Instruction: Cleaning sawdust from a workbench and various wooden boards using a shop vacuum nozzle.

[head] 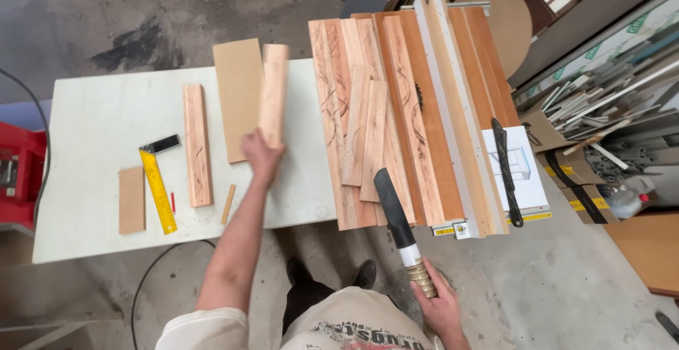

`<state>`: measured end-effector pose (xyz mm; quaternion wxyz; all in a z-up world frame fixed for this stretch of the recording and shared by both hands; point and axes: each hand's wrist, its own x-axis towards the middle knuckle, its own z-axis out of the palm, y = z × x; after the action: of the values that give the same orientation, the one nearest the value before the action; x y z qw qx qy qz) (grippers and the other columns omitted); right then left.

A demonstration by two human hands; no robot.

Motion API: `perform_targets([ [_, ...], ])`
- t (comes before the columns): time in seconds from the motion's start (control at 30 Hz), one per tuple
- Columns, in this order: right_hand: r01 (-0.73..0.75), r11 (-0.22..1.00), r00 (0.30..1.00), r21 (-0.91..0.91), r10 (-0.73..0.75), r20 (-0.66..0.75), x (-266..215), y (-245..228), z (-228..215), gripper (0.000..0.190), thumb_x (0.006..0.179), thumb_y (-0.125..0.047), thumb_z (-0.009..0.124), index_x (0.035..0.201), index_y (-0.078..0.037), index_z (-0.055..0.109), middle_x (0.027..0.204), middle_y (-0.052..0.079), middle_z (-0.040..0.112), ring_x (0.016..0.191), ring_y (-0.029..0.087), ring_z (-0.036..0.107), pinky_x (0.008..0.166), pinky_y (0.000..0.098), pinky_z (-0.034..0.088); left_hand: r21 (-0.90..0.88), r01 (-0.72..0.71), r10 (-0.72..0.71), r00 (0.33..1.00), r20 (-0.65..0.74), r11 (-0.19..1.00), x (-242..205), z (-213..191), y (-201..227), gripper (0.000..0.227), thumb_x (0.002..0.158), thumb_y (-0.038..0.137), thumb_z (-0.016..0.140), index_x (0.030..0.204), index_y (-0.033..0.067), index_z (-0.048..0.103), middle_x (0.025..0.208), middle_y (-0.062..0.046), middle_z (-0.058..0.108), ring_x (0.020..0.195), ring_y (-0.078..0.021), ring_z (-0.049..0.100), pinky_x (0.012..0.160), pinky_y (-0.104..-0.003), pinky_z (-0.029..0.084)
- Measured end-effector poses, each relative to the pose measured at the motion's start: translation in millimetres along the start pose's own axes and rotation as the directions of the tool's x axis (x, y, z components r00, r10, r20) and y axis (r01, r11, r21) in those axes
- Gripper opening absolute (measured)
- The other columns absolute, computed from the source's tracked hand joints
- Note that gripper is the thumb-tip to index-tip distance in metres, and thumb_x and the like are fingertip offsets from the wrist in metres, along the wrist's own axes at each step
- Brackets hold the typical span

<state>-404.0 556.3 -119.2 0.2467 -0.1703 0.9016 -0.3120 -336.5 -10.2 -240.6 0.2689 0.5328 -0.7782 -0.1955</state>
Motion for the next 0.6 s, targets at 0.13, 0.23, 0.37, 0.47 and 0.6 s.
perform_targets([
  [0.13, -0.111, 0.993, 0.994, 0.036, 0.111, -0.016, -6.5, 8.0, -8.6, 0.068, 0.084, -0.036, 0.078, 0.148, -0.037, 0.056, 0.145, -0.004, 0.065, 0.133, 0.015, 0.06, 0.112, 0.0313, 0.044, -0.04, -0.086, 0.088, 0.995, 0.036, 0.995, -25.9, 65.7, 84.8, 0.054, 0.059, 0.036, 0.075, 0.102, 0.006, 0.064, 0.093, -0.02, 0.055, 0.089, -0.0468, 0.054, 0.082, -0.055, 0.046],
  [0.23, -0.03, 0.995, 0.997, 0.099, 0.037, -0.072, -13.9, 18.7, -19.1, 0.064, 0.084, -0.032, 0.079, 0.146, -0.029, 0.06, 0.144, -0.004, 0.066, 0.13, 0.013, 0.063, 0.11, 0.0269, 0.044, -0.086, 0.025, -0.005, 0.975, 0.223, 0.996, -39.2, 100.0, 122.3, 0.053, 0.065, 0.031, 0.07, 0.109, 0.0033, 0.061, 0.108, -0.02, 0.053, 0.101, -0.0455, 0.052, 0.094, -0.054, 0.044],
  [0.37, -0.156, 0.982, 0.986, 0.105, 0.161, -0.044, -26.1, 19.6, -34.7, 0.066, 0.087, -0.032, 0.076, 0.149, -0.036, 0.055, 0.139, -0.006, 0.069, 0.127, 0.014, 0.063, 0.101, 0.0316, 0.05, -0.116, 0.003, 0.026, 0.968, 0.25, 0.993, -41.8, 127.5, 127.2, 0.045, 0.081, 0.044, 0.065, 0.105, 0.0058, 0.062, 0.115, -0.017, 0.051, 0.108, -0.041, 0.048, 0.098, -0.055, 0.038],
  [0.47, -0.17, 0.981, 0.983, 0.09, 0.175, -0.048, -18.3, 31.0, -38.2, 0.068, 0.085, -0.032, 0.078, 0.149, -0.04, 0.055, 0.137, -0.006, 0.07, 0.127, 0.014, 0.063, 0.103, 0.0319, 0.048, -0.138, 0.078, -0.035, 0.957, 0.286, 0.987, -33.6, 120.8, 116.9, 0.054, 0.096, 0.055, 0.054, 0.12, 0.0071, 0.062, 0.127, -0.015, 0.051, 0.12, -0.0379, 0.047, 0.106, -0.055, 0.032],
  [0.6, -0.047, 0.997, 0.994, 0.068, 0.053, -0.092, -4.0, 47.1, -33.1, 0.068, 0.083, -0.032, 0.078, 0.148, -0.031, 0.058, 0.143, 0.002, 0.066, 0.13, 0.02, 0.063, 0.107, 0.0334, 0.046, 0.013, -0.052, 0.053, 0.99, -0.129, 0.999, -20.7, 113.1, 30.0, 0.048, 0.082, 0.028, 0.075, 0.125, 0.0062, 0.068, 0.112, -0.017, 0.059, 0.105, -0.042, 0.057, 0.092, -0.059, 0.043],
])
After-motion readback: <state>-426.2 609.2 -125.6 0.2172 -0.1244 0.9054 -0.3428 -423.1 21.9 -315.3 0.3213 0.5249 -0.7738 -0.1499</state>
